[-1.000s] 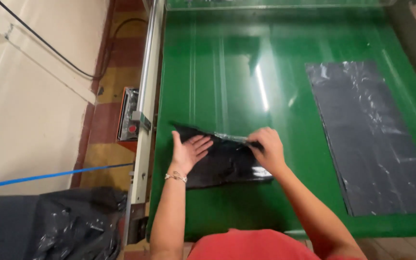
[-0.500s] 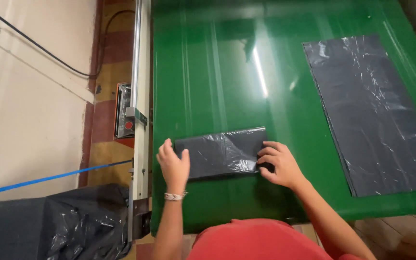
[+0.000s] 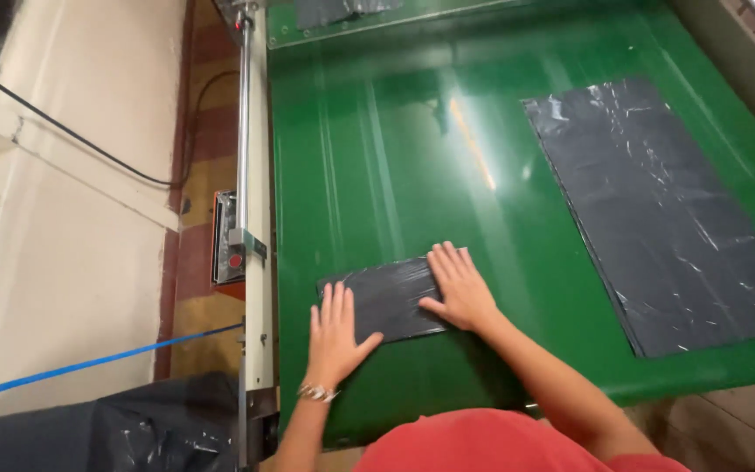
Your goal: Folding plastic bags coming off a conveyor belt and placing them into a storage crate.
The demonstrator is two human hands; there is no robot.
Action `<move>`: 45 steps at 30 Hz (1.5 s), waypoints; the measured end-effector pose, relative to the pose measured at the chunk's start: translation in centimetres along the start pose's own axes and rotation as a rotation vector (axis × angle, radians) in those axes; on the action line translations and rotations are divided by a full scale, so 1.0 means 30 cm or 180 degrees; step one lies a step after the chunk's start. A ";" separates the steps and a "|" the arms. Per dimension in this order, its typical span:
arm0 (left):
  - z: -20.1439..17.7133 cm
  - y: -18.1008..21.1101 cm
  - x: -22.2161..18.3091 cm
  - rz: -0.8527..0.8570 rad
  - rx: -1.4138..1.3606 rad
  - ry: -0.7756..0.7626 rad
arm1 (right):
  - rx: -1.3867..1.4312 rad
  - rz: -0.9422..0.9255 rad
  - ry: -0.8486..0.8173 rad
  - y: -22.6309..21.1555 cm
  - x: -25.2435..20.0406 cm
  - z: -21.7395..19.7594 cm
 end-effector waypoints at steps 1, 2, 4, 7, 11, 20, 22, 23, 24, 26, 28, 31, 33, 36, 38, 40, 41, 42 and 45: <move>0.029 -0.051 -0.028 0.0005 0.0021 0.0005 | 0.0010 0.0008 0.0018 0.034 -0.020 0.013; 0.040 -0.085 -0.060 0.0335 0.0047 0.0373 | -0.0083 0.0161 0.0051 0.075 -0.043 0.026; 0.016 -0.104 -0.080 0.0681 0.0081 0.0752 | -0.0182 0.0323 0.0099 0.084 -0.034 -0.028; -0.024 -0.051 -0.133 0.1899 0.0509 0.2076 | 0.0760 -0.0124 0.0503 -0.120 -0.008 -0.102; 0.118 -0.003 -0.098 0.2499 0.0682 0.1371 | 0.0794 -0.1072 0.0497 -0.421 -0.097 0.051; 0.316 0.026 0.193 0.0180 -0.2831 -0.2703 | 0.4624 0.1314 0.1016 -0.297 -0.431 0.183; 0.372 0.006 0.238 -0.0778 -0.3140 -0.2940 | 0.5517 0.2541 0.1264 -0.209 -0.427 0.242; 0.331 0.007 0.238 -0.0535 -0.2652 -0.2076 | 0.6129 0.3049 0.1231 -0.204 -0.407 0.238; 0.283 0.015 0.230 -0.0275 -0.2159 -0.1219 | 0.6744 0.3552 0.1182 -0.203 -0.388 0.230; 0.232 0.049 0.166 -0.0372 -0.1987 -0.0798 | 0.6938 0.3491 0.0888 -0.176 -0.391 0.312; 0.197 0.090 0.105 -0.0433 -0.1867 -0.0368 | 0.7068 0.3422 0.0604 -0.143 -0.422 0.270; 0.163 0.128 0.062 -0.0692 -0.1774 0.0252 | 0.6881 0.3256 0.0417 -0.066 -0.524 0.040; 0.147 0.139 0.055 -0.0746 -0.1651 0.0725 | 0.5531 0.3005 0.0974 0.074 -0.635 -0.103; 0.101 0.256 -0.001 -0.0515 -0.0451 0.1685 | 0.2358 0.3195 0.0820 0.403 -0.888 -0.361; 0.066 0.441 -0.021 -0.0219 -0.0493 0.1706 | 0.1237 0.3036 0.1247 0.666 -1.102 -0.348; 0.063 0.684 -0.043 0.0054 -0.0568 0.1747 | 0.0083 0.2772 0.1620 0.902 -1.297 -0.336; 0.087 0.838 -0.058 0.0510 -0.0630 0.1436 | -0.0546 0.3170 0.1224 1.019 -1.390 -0.300; 0.111 0.989 -0.077 0.0966 -0.0688 0.1124 | -0.1183 0.3541 0.0817 1.133 -1.481 -0.267; 0.214 1.400 -0.174 0.2198 -0.0825 0.0529 | 0.0300 0.4506 0.0513 1.225 -1.514 -0.301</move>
Point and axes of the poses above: each hand's wrist, its own x-axis towards the middle knuckle, its own z-axis out of the palm, y = z × x, the point moved 5 cm from there along x, towards the middle knuckle, and after that the axes turned 12 degrees about -z, right-handed, at the moved point
